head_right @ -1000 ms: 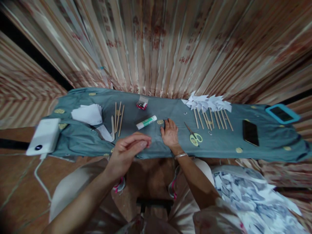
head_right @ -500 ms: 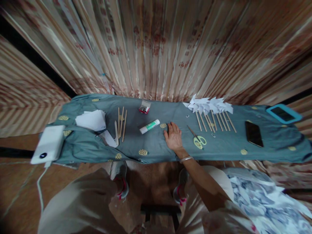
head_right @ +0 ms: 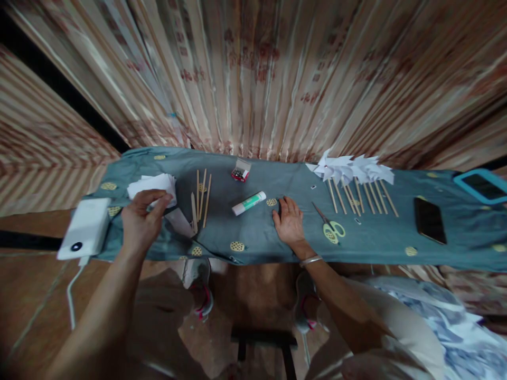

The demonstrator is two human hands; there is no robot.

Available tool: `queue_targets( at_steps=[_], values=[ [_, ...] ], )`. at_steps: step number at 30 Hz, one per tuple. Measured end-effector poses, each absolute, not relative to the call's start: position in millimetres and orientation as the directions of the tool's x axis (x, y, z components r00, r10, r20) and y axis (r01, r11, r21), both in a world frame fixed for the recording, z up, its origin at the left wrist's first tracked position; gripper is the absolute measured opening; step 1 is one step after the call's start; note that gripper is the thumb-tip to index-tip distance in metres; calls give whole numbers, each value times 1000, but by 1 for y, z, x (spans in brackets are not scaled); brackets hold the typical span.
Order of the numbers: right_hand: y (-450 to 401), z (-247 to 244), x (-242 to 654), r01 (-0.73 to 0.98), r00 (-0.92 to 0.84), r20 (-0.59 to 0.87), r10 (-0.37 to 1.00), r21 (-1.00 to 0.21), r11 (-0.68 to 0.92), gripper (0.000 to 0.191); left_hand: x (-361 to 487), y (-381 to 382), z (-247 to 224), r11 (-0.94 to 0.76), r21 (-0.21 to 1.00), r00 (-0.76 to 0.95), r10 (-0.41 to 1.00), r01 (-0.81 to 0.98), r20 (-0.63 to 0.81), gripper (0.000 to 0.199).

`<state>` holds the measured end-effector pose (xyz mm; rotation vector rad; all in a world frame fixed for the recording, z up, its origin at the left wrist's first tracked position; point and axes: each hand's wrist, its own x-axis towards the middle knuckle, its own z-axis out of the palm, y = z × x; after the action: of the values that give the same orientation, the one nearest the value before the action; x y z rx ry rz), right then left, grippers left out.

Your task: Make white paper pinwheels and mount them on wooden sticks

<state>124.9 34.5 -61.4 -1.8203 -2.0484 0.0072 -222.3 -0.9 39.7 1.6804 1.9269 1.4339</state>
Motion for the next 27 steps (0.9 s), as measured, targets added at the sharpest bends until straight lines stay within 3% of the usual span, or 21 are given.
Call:
queue_targets(
  at_steps=[4,9,27],
  values=[
    [34,-61,125,953,-82,297,951,-258,162,49,-263,20,4,-126,592,-190,877,796,441,29],
    [34,-61,126,952,-80,299,951,-260,162,49,-273,25,-16,-68,496,-139,918,866,370,32],
    [31,-58,127,953,-122,308,944,-230,199,50,-279,24,-16,-5,408,-145,930,913,336,34]
  ],
)
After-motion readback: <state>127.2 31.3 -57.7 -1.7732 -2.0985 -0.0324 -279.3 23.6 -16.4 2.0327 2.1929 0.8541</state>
